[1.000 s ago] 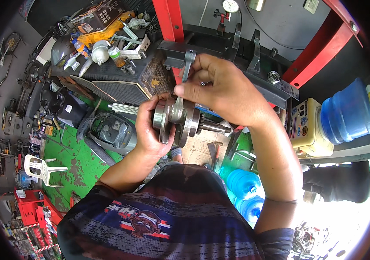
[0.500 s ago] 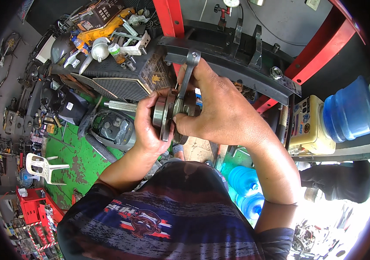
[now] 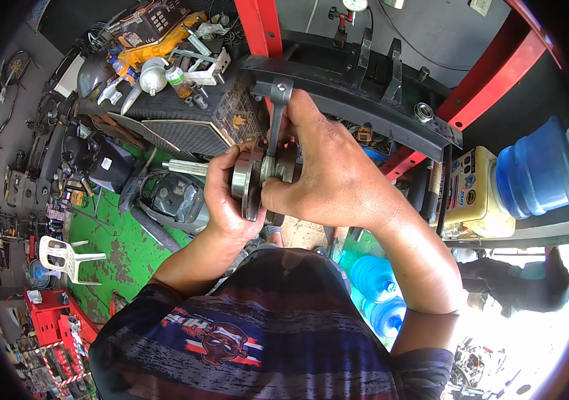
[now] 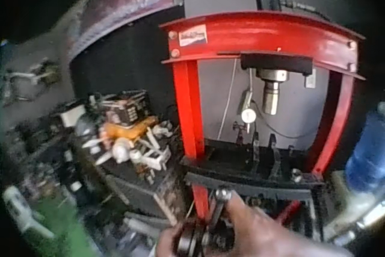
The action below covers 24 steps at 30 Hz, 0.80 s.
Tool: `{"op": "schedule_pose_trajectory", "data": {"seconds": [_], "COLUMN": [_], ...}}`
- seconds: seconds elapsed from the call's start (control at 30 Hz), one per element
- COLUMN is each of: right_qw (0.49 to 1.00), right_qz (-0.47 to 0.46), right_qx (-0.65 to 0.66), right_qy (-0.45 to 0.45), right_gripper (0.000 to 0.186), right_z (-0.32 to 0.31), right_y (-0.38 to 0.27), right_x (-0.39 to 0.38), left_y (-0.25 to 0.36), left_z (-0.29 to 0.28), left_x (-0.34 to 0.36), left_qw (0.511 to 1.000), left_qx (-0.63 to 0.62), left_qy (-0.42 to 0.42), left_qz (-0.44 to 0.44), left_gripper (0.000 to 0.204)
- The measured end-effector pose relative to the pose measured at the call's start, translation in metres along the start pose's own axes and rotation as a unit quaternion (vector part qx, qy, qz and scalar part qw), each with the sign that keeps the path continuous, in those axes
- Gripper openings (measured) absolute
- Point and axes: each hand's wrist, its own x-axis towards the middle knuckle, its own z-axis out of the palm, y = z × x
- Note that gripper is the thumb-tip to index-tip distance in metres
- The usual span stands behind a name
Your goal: The person measures a cylindrical mechanical component with a caliper and a ruler, then places it on a hydraulic press. They repeatedly measure the part and adjust its position on the press, using the press handle to apply pressure.
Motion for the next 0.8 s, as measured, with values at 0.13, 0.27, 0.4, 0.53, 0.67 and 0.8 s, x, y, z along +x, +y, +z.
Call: {"op": "schedule_pose_trajectory", "data": {"seconds": [0.13, 0.27, 0.4, 0.53, 0.67, 0.8], "right_qw": [0.999, 1.000, 1.000, 1.000, 0.999, 0.995], "right_qz": [0.003, -0.007, 0.001, -0.016, -0.047, -0.083], "right_qx": [-0.035, 0.001, 0.011, 0.001, -0.011, -0.045], "right_qy": [0.002, -0.008, -0.015, -0.010, 0.011, 0.018], "right_gripper": [0.063, 0.064, 0.064, 0.064, 0.066, 0.070], "right_z": [-0.001, -0.001, 0.001, 0.005, 0.006, 0.003], "right_y": [0.003, 0.008, 0.006, 0.011, 0.012, 0.013], "right_x": [-0.003, -0.004, -0.006, -0.005, -0.004, -0.004], "left_y": [-0.001, 0.000, -0.005, -0.009, -0.006, -0.002], "left_z": [-0.012, -0.005, -0.017, -0.023, -0.020, -0.014], "left_x": [0.004, 0.002, 0.003, 0.005, 0.004, 0.004], "left_qw": [0.999, 0.999, 1.000, 1.000, 0.999, 1.000], "left_qx": [-0.024, 0.044, 0.021, 0.014, -0.024, -0.001], "left_qy": [-0.037, 0.001, -0.014, -0.019, -0.038, -0.031], "left_qz": [0.000, 0.002, 0.001, 0.003, -0.006, -0.005], "left_gripper": [0.049, 0.043, 0.048, 0.050, 0.048, 0.048]}}
